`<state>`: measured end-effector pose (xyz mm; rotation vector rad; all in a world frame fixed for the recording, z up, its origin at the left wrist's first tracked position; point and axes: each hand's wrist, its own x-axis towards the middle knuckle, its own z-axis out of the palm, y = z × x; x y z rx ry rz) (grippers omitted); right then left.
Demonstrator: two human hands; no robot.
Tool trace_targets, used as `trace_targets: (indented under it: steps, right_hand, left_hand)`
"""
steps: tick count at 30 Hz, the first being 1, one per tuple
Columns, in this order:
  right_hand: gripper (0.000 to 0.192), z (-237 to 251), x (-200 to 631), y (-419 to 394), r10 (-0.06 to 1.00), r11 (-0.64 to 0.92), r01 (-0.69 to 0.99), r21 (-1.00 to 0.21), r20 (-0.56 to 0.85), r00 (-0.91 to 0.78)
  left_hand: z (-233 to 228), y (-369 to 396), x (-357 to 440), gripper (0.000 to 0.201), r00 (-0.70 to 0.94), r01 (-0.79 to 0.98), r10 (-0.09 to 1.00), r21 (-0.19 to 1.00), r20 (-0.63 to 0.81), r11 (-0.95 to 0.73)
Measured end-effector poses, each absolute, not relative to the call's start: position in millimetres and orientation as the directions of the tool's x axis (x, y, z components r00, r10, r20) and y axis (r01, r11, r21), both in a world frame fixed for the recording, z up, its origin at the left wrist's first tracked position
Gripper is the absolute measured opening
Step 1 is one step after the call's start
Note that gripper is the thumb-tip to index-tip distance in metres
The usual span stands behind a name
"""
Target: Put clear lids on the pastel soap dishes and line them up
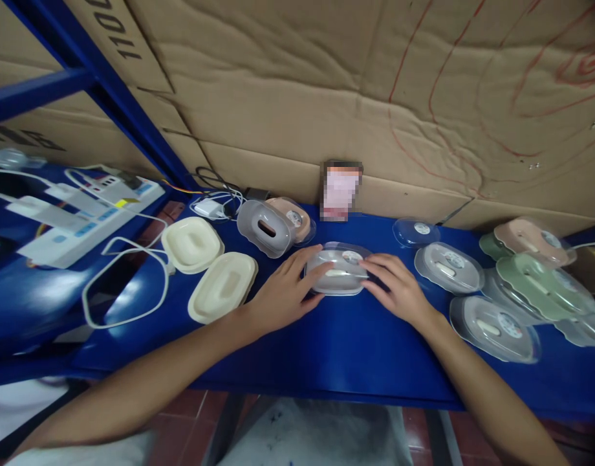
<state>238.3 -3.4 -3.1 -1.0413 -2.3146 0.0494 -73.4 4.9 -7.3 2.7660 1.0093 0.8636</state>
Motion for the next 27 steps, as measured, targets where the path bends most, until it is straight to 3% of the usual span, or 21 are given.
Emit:
trace_targets:
  steps: [9, 15, 23, 27]
  right_hand:
    - [0.036, -5, 223, -8, 0.602, 0.772, 0.62, -0.141, 0.476, -0.642]
    - [0.037, -6, 220, -9, 0.634, 0.762, 0.617, -0.197, 0.424, -0.647]
    - [0.041, -1, 218, -11, 0.572, 0.805, 0.579, -0.133, 0.435, -0.695]
    - [0.05, -5, 219, -9, 0.612, 0.784, 0.589, -0.195, 0.401, -0.682]
  left_hand:
    - [-6, 8, -76, 0.05, 0.665, 0.535, 0.602, 0.281, 0.442, -0.797]
    - [-9, 7, -77, 0.04, 0.638, 0.535, 0.623, 0.32, 0.453, -0.782]
    - [-13, 9, -79, 0.027, 0.614, 0.531, 0.62, 0.326, 0.488, -0.782]
    - [-16, 10, -79, 0.025, 0.6, 0.539, 0.638, 0.345, 0.483, -0.768]
